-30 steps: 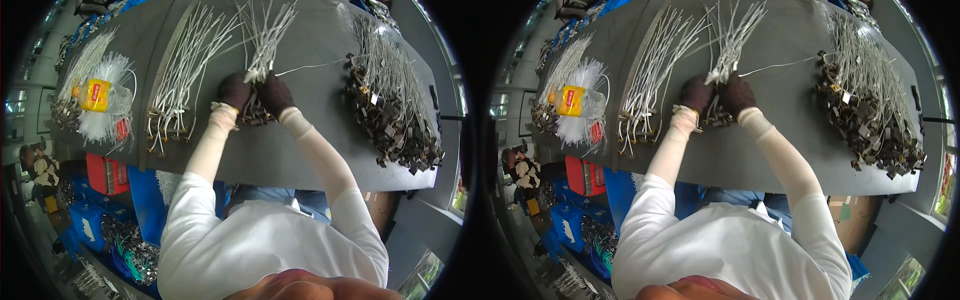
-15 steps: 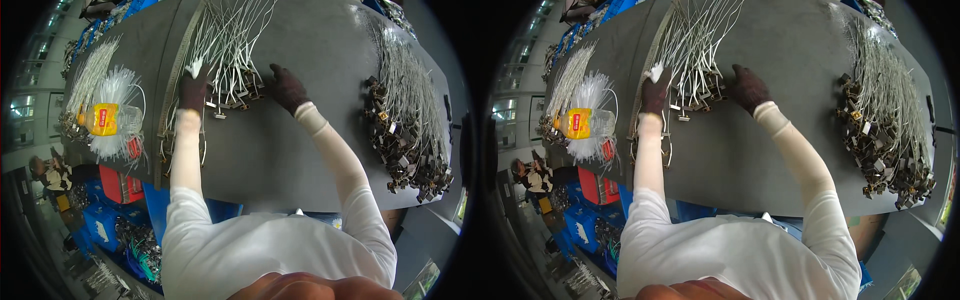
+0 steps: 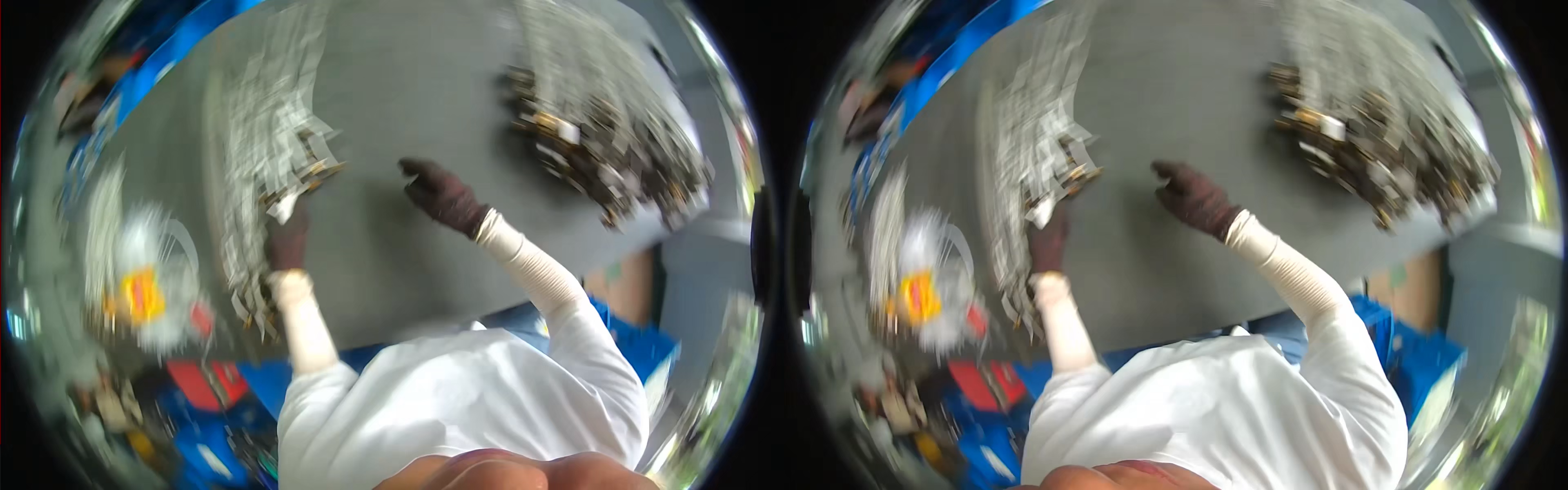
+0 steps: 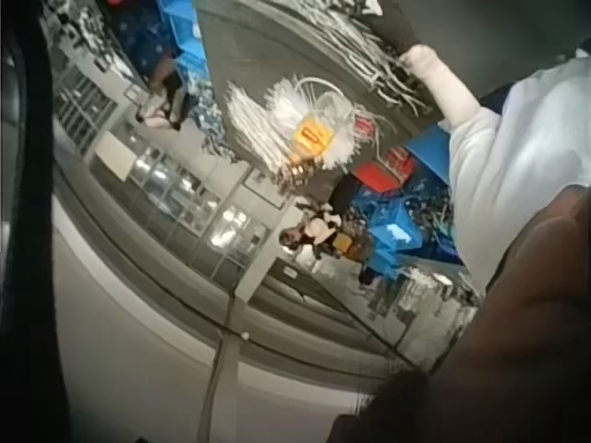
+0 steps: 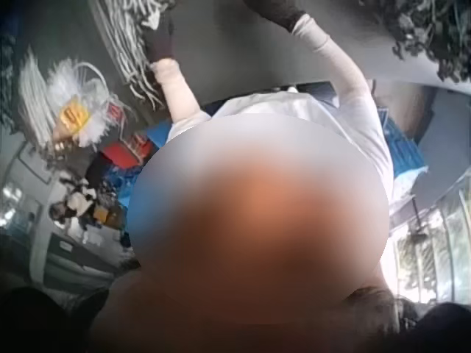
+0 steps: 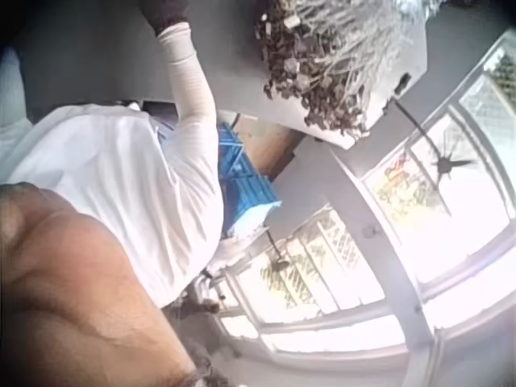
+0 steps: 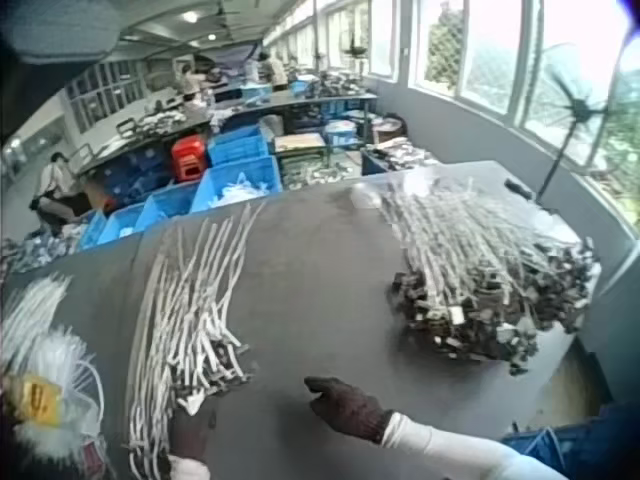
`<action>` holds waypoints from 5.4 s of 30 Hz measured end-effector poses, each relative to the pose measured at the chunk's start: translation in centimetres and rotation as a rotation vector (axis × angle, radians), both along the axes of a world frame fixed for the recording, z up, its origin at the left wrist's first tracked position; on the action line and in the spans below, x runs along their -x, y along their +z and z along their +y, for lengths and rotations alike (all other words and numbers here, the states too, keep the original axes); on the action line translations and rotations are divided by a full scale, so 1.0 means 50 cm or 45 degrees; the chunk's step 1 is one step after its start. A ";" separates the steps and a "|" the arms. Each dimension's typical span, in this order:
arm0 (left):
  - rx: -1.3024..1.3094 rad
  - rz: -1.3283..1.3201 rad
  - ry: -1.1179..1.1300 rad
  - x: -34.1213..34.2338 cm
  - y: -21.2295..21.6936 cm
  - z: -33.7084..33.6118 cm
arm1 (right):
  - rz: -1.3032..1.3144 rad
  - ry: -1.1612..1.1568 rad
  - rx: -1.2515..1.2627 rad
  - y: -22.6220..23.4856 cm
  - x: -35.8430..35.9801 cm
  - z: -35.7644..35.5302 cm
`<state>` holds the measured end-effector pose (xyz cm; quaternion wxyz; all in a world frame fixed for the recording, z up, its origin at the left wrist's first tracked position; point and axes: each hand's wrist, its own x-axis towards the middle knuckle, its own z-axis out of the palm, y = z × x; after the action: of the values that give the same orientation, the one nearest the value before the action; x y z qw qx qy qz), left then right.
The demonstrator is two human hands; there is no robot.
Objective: The person retrieves white plastic sleeves from a blue bin and slides them onto the wires of metal components on the table by hand.
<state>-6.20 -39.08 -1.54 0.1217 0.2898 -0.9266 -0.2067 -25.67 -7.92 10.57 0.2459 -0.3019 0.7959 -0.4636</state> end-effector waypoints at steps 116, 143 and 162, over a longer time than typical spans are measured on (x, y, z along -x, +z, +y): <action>-1.810 0.007 -0.297 0.121 0.271 0.812 | 0.008 -1.462 0.137 -0.035 -0.145 0.706; -3.265 0.569 -0.062 0.311 0.169 0.904 | -0.648 -0.525 -0.165 -0.196 -0.811 1.192; -3.012 0.192 -0.553 0.162 0.238 0.836 | -0.925 -0.788 0.111 -0.043 -0.515 0.834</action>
<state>-14.29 2.70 10.38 -0.2028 0.0471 -0.1836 -0.9607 0.07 33.80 8.42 0.3457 0.1207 0.6908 -0.6235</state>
